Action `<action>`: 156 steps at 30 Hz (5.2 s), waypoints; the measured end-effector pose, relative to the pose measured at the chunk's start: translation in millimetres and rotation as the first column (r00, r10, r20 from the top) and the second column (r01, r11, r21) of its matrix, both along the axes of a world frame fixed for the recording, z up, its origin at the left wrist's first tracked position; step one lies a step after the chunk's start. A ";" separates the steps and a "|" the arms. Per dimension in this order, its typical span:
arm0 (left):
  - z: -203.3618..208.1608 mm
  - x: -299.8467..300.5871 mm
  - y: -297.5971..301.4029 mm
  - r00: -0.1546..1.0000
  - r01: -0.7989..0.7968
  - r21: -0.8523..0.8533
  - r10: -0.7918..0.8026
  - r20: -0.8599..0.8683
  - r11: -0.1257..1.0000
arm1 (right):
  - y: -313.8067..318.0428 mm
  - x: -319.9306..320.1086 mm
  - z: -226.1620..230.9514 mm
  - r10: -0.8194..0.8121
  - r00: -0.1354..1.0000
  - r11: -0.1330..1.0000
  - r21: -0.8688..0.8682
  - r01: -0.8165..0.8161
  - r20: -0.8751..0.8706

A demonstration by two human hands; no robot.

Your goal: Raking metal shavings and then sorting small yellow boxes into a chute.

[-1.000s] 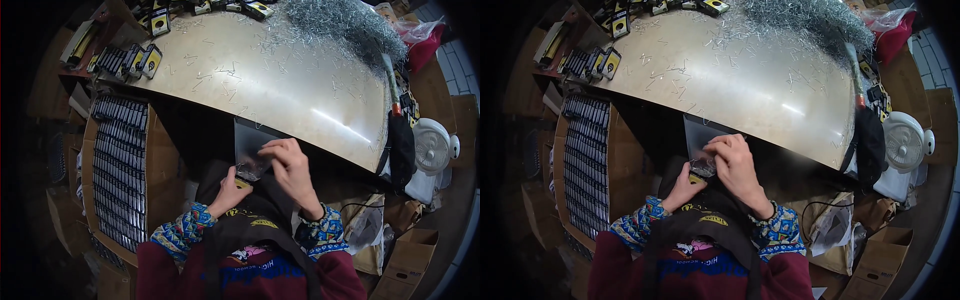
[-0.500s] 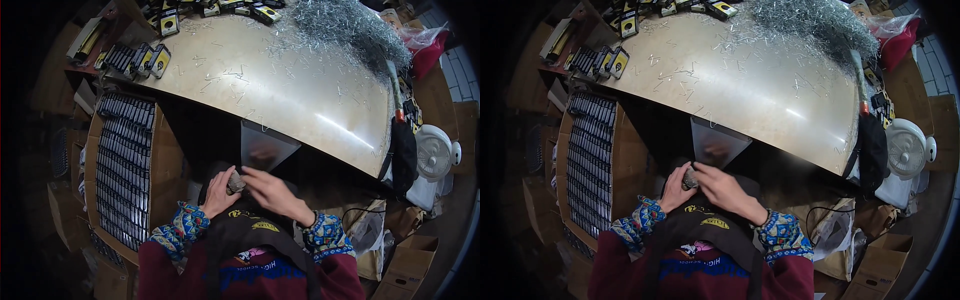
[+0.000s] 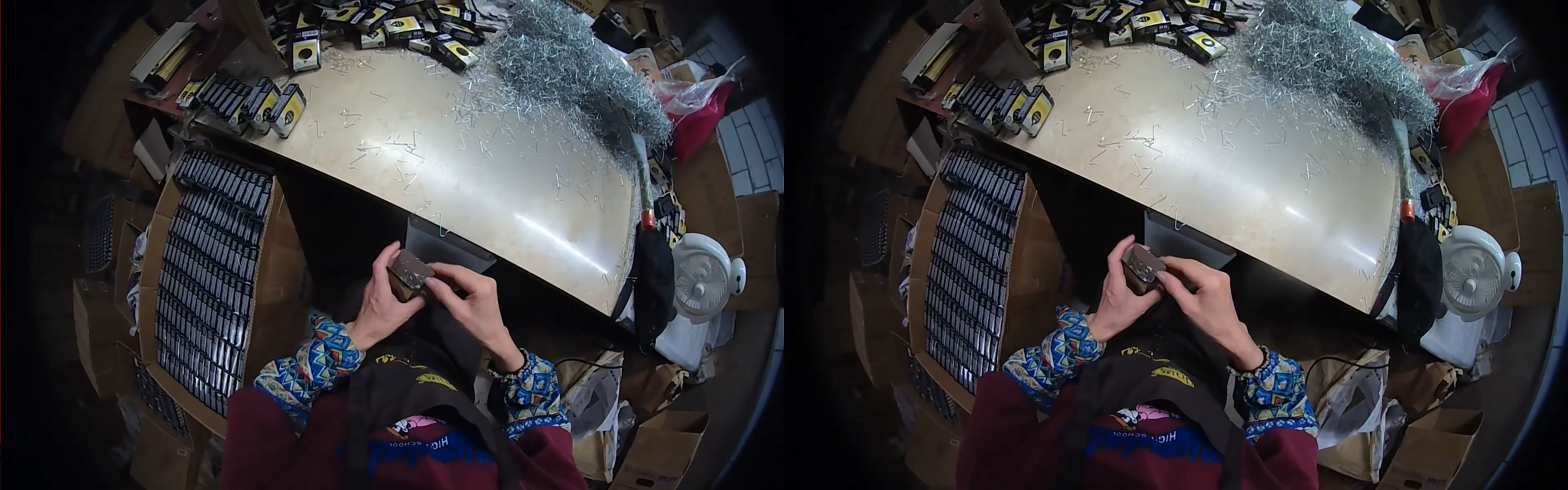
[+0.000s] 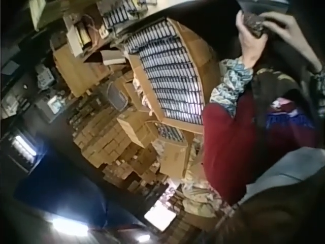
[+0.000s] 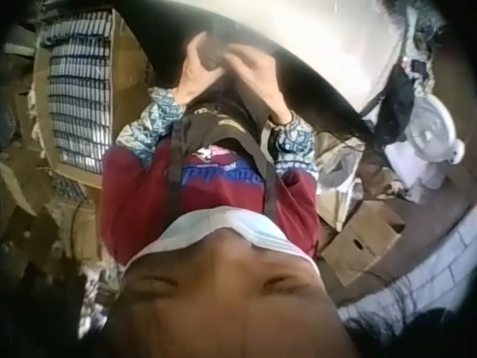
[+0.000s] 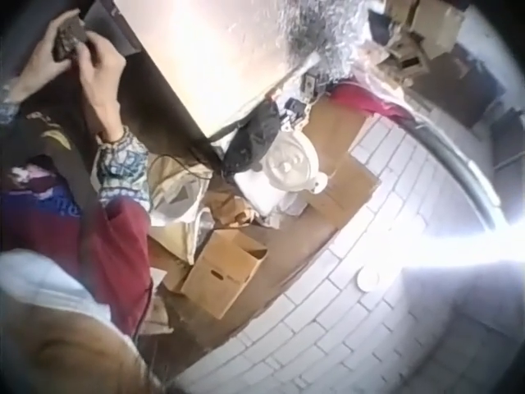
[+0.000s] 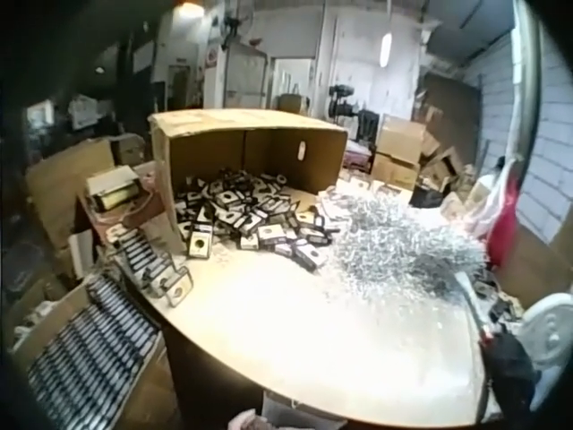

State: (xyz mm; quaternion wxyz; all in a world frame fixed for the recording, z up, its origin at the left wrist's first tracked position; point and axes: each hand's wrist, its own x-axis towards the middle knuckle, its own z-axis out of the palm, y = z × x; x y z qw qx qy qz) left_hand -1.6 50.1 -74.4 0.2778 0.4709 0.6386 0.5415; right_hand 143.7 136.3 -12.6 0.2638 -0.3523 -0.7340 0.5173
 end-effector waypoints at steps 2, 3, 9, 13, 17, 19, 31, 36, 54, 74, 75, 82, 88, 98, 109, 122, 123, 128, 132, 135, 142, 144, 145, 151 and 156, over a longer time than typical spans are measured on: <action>5.5 -6.3 0.4 0.989 0.090 -0.007 -0.090 -0.121 0.996 | 1.8 -5.5 1.8 -0.144 0.983 0.961 -0.251 0.113 -0.110; 9.6 -8.8 0.8 0.955 0.175 -0.031 -0.177 -0.238 0.984 | 4.7 -7.5 0.6 -0.145 0.983 0.962 -0.247 0.114 -0.111; 28.0 -7.0 11.9 0.978 0.076 -0.059 -0.086 -0.192 0.995 | 17.1 -8.7 7.3 -0.202 0.967 0.974 0.071 0.215 -0.158; 32.5 -3.4 15.5 0.989 0.026 -0.137 -0.045 -0.139 0.990 | 21.7 -9.8 23.2 -0.030 0.999 0.930 0.368 0.014 0.039; 26.0 2.5 19.9 0.973 0.046 -0.014 -0.048 -0.227 0.999 | 15.6 -13.2 10.9 -0.085 0.993 0.790 0.613 0.018 0.080; 28.8 3.8 21.8 0.971 0.059 -0.017 -0.061 -0.233 0.998 | 13.4 -17.0 -7.2 -0.295 0.950 0.882 0.352 0.313 -0.104; 36.0 8.7 25.0 0.939 0.049 0.075 -0.021 -0.343 0.996 | 9.7 -32.3 -2.2 -0.344 0.929 0.818 0.442 0.369 -0.140; 38.4 4.4 25.5 0.946 0.036 0.058 -0.015 -0.325 0.998 | 12.2 -31.1 -2.2 -0.340 0.916 0.822 0.406 0.400 -0.213; 41.0 3.8 27.7 0.959 0.031 0.024 -0.023 -0.282 0.999 | -10.7 -15.0 -11.7 -0.237 0.952 0.903 0.318 0.289 -0.192; 52.0 2.3 24.3 0.934 0.018 -0.153 -0.072 -0.351 0.988 | -25.1 -22.6 -3.4 -0.345 0.908 0.938 -0.084 0.335 -0.237; 49.2 3.4 22.7 0.933 0.018 -0.154 -0.071 -0.352 0.988 | -26.4 -23.2 -3.2 -0.388 0.901 0.920 -0.129 0.369 -0.191; 45.5 3.8 22.2 0.914 0.058 -0.102 -0.094 -0.395 0.993 | -26.4 -21.2 -9.7 -0.441 0.873 0.879 -0.295 0.374 -0.207; 39.5 1.7 24.5 0.948 0.049 -0.142 -0.091 -0.305 0.989 | -25.0 -29.2 -15.3 -0.221 0.954 0.708 0.640 0.299 -0.201; 54.7 -1.1 47.1 0.899 0.147 0.006 -0.131 -0.417 0.989 | 53.9 42.2 2.6 -0.445 0.880 0.543 0.731 0.413 -0.167; 65.5 -123.4 138.0 0.394 -0.242 0.076 0.169 -0.903 0.967 | 141.8 -23.1 -15.6 -0.207 0.978 0.769 0.617 0.167 -0.007; 68.5 -315.7 297.7 0.398 -0.613 -0.257 0.012 -0.917 0.747 | 215.1 20.2 -14.3 -0.229 0.905 0.631 0.763 -0.144 0.360; 65.4 -328.1 299.0 0.414 -0.622 -0.249 0.041 -0.910 0.742 | 220.3 35.5 -12.2 -0.258 0.904 0.663 0.743 -0.091 0.340; 110.2 -295.6 293.9 0.518 -0.575 -0.342 0.007 -0.856 0.743 | 265.8 68.6 -20.1 -0.577 0.678 0.701 0.702 0.125 0.455; 161.7 -252.9 254.3 0.727 -0.282 -0.345 -0.035 -0.686 0.895 | 239.6 54.2 -27.9 -0.462 0.664 0.788 0.616 0.002 0.588; 157.2 -225.9 206.8 0.964 0.049 -0.197 -0.099 -0.248 0.979 | 196.7 36.8 -33.5 -0.400 0.738 0.782 0.622 -0.034 0.543; 141.6 -120.7 120.1 0.713 0.211 -0.113 -0.074 0.697 0.971 | 179.8 23.6 -23.5 -0.284 0.860 0.761 0.645 -0.067 0.424; 129.6 -109.2 105.2 0.697 0.243 -0.130 -0.080 0.713 0.961 | 203.6 21.4 -20.6 -0.286 0.859 0.673 0.727 -0.136 0.425; 116.3 -110.8 96.0 0.701 0.260 -0.137 -0.089 0.708 0.956 | 208.9 22.0 -23.3 -0.277 0.863 0.672 0.728 -0.141 0.422; 78.8 -99.5 50.3 0.635 0.148 -0.255 0.105 0.765 0.956 | 190.1 15.5 -18.1 -0.090 0.964 0.752 0.652 -0.099 0.249; 55.2 -74.0 42.0 0.540 0.181 -0.214 0.085 0.837 0.960 | 210.5 -21.7 -17.0 -0.144 0.852 0.682 0.674 -0.283 0.503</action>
